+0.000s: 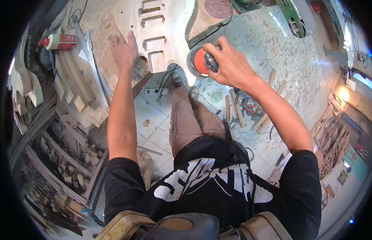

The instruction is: The person sands a wooden guitar body with an orbital sander, moving the tool across the front surface while holding the body steady with their other hand and wiping away dust.

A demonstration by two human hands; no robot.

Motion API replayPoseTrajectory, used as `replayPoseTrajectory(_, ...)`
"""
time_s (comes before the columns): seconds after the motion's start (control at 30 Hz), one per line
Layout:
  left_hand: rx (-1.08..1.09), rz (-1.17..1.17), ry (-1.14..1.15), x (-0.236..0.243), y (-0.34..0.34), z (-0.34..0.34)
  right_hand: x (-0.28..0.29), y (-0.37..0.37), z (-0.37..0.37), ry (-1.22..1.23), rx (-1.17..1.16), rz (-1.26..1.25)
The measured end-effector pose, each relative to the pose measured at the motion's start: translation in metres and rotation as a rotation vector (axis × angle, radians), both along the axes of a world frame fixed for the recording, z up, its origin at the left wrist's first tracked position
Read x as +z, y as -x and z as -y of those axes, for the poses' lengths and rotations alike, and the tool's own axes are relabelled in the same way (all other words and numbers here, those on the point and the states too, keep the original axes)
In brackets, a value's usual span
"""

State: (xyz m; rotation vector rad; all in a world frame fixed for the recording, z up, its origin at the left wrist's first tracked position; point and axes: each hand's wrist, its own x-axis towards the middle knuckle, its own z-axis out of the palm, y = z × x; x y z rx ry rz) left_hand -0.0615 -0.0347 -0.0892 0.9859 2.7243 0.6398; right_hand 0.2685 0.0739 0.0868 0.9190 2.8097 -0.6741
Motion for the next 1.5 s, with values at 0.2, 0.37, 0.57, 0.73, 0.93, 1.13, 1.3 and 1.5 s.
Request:
replayPoseTrajectory(0.2, 0.004, 0.022, -0.023, 0.001, 0.0, 0.002, -0.002, 0.018, 0.007, -0.01, 0.049, -0.067)
replayPoseTrajectory(0.37, -0.014, -0.045, -0.013, -0.005, 0.003, 0.001, -0.006, 0.002, 0.002, 0.007, -0.035, -0.018)
replayPoseTrajectory(0.57, 0.006, -0.025, -0.036, -0.005, 0.0, -0.001, -0.004, 0.019, 0.0, -0.029, -0.054, -0.028)
replayPoseTrajectory(0.73, 0.005, -0.017, -0.031, -0.004, 0.0, 0.0, -0.007, 0.017, -0.002, -0.021, -0.05, -0.013)
replayPoseTrajectory(0.93, 0.016, 0.0, -0.027, 0.0, -0.003, -0.002, -0.005, 0.016, -0.002, -0.028, -0.084, -0.015)
replayPoseTrajectory(1.13, 0.012, -0.025, -0.004, 0.0, 0.0, 0.0, -0.01, 0.021, -0.006, -0.006, -0.098, -0.017)
replayPoseTrajectory(1.3, -0.001, -0.015, -0.019, -0.002, 0.001, 0.0, -0.004, 0.031, -0.001, -0.027, -0.074, -0.012)
replayPoseTrajectory(1.5, -0.008, -0.013, -0.027, -0.001, 0.0, 0.0, -0.011, 0.028, -0.008, -0.042, -0.122, -0.058)
